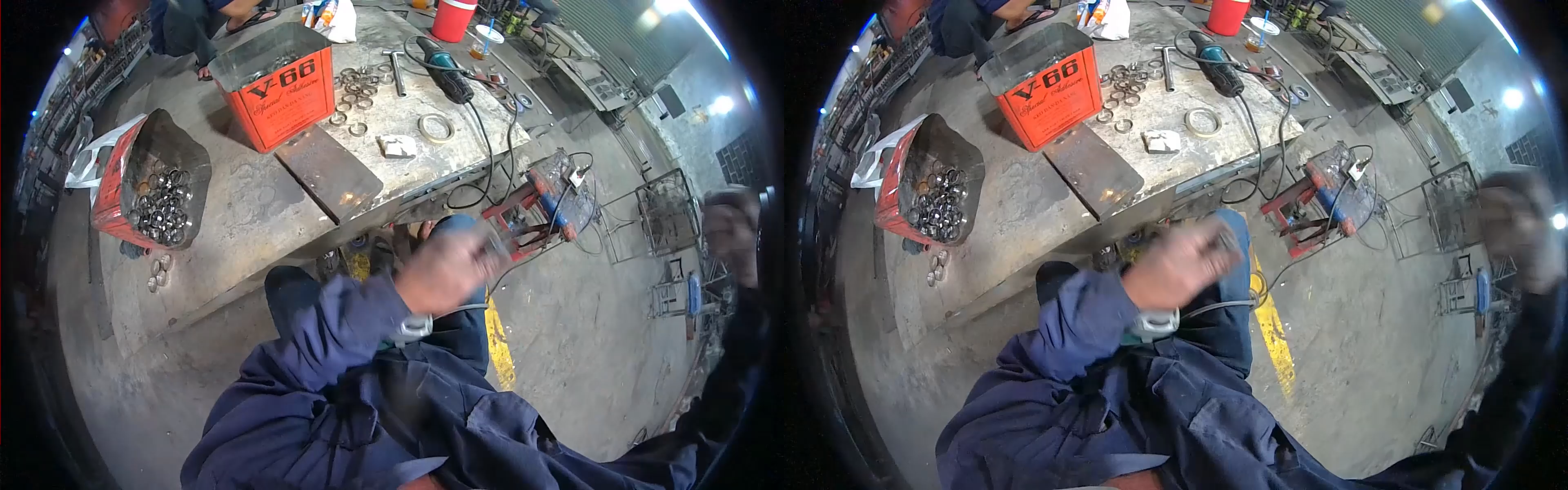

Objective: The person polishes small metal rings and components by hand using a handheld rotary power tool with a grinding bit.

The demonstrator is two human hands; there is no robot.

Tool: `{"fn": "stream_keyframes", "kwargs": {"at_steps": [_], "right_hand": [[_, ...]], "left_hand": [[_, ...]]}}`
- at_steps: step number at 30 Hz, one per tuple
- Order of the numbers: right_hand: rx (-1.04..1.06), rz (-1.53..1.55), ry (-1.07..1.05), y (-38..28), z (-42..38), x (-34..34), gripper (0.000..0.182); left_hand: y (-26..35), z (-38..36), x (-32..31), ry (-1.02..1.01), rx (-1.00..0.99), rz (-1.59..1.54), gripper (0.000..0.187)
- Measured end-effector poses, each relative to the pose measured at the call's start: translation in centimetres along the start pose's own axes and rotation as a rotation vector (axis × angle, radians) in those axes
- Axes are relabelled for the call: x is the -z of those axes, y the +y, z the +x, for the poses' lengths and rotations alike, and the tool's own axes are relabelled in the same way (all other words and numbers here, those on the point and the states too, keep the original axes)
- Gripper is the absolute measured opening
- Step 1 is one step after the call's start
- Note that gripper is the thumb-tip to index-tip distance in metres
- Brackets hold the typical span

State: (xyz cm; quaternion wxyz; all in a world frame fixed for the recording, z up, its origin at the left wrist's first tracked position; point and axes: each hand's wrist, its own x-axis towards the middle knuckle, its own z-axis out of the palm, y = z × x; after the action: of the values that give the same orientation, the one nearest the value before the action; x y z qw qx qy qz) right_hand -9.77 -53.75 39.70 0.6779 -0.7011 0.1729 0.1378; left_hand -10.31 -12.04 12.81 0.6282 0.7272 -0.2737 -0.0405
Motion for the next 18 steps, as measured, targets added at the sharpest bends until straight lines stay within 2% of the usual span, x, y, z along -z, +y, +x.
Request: {"fn": "stream_keyframes", "kwargs": {"at_steps": [1, 2, 3, 5, 6, 7, 9, 11, 12, 13, 14, 15, 16, 17, 18], "right_hand": [[-0.010, -0.005, -0.011, -1.6, -2.8, -7.8, 0.022], [0.489, -0.184, 0.668, -2.1, -6.0, -16.8, 0.039], [0.493, -0.183, 0.658, -1.9, -6.2, -15.3, 0.039], [1.135, -0.591, 0.196, -1.0, -5.5, -10.3, 0.045], [1.019, -0.787, 0.352, 1.6, -5.3, -8.9, 0.034], [0.886, -0.977, 0.500, 4.6, -4.1, -8.3, 0.031], [1.026, -1.031, 0.209, 8.2, 0.1, -12.8, 0.032], [0.869, -0.502, 0.159, 11.3, 5.8, -16.2, 0.033], [1.031, -0.503, 0.224, 13.5, 9.3, -15.8, 0.036], [1.201, -0.488, 0.267, 14.9, 13.6, -15.0, 0.039], [1.125, -0.010, 0.295, 16.9, 17.0, -14.5, 0.041], [0.953, 0.454, 0.260, 18.9, 19.4, -15.4, 0.044], [0.892, 0.536, 0.323, 19.7, 20.8, -18.6, 0.045], [0.819, 0.606, 0.394, 19.7, 21.9, -22.7, 0.045], [0.743, 0.529, 0.337, 18.7, 15.5, -31.3, 0.042]], "left_hand": [[-0.4, 0.7, 1.6, 0.017, 0.133, -0.052, 0.030], [-3.1, 1.7, 2.5, 0.022, 0.146, -0.243, 0.027], [-4.3, 2.3, 3.8, 0.075, 0.106, -0.343, 0.023], [-4.3, 1.9, 6.4, 0.119, 0.222, -0.550, 0.023], [-4.6, 2.0, 7.0, 0.136, 0.214, -0.538, 0.023], [-5.3, 1.9, 7.6, 0.186, 0.152, -0.553, 0.024], [-6.4, 1.0, 8.6, 0.269, 0.091, -0.550, 0.024], [-6.8, 0.5, 9.3, 0.257, 0.069, -0.663, 0.027], [-6.2, 0.4, 8.9, 0.365, 0.060, -0.703, 0.027], [-6.1, -0.2, 9.3, 0.365, 0.190, -0.742, 0.025], [-7.1, 0.1, 9.4, 0.360, 0.117, -0.743, 0.025], [-7.8, 0.1, 9.2, 0.458, 0.129, -0.754, 0.024], [-11.5, 0.7, 9.7, 0.505, -0.174, -0.331, 0.025], [-11.4, 0.9, 9.5, 0.708, -0.150, -0.193, 0.028], [-12.4, 1.1, 9.8, 0.601, 0.051, -0.524, 0.032]]}}
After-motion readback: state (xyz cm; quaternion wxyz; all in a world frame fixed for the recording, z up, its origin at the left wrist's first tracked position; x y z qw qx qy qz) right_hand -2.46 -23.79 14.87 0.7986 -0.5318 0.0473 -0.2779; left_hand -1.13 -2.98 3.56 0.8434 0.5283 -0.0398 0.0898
